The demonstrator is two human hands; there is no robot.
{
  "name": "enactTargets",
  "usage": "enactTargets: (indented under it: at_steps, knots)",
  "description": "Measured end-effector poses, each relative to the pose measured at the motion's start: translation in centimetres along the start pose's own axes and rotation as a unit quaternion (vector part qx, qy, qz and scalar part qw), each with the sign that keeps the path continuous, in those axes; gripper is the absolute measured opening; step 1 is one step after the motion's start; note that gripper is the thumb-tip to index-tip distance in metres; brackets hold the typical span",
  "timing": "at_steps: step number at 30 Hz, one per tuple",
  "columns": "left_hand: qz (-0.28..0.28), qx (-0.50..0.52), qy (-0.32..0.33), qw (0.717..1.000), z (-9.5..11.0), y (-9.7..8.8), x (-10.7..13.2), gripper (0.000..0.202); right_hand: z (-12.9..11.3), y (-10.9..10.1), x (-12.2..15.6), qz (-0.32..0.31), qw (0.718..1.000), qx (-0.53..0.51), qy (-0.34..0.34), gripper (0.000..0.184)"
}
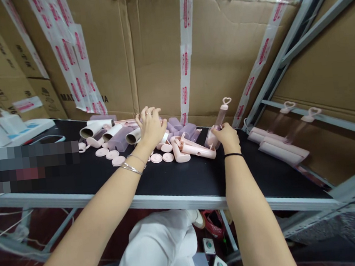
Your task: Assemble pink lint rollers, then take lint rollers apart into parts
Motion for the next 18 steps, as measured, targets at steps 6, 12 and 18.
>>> enactTargets:
  at_steps: [6,12,18]
  knots:
    - [-0.011,0.004,0.010,1.000,0.1,0.1,0.1,0.034,-0.4,-0.1,0.3,-0.004,0.999,0.002,-0.037,0.029]
    - [-0.079,0.180,0.038,0.980,0.6,0.9,-0.3,0.020,-2.0,-2.1,1.2,0.112,0.980,-0.154,-0.056,0.022]
    - [-0.208,0.479,-0.025,0.852,2.2,1.8,0.2,0.044,-6.3,-2.6,4.5,-0.036,0.798,-0.581,-0.158,0.045]
Point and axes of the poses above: each hand's wrist, its own x-axis away from the middle knuckle, its own y-axis out of the palm, z = x × y, the point moved 3 cm from there along -x, towards the middle knuckle, and after that the axes turned 5 degrees about y, right-handed, at the moved point
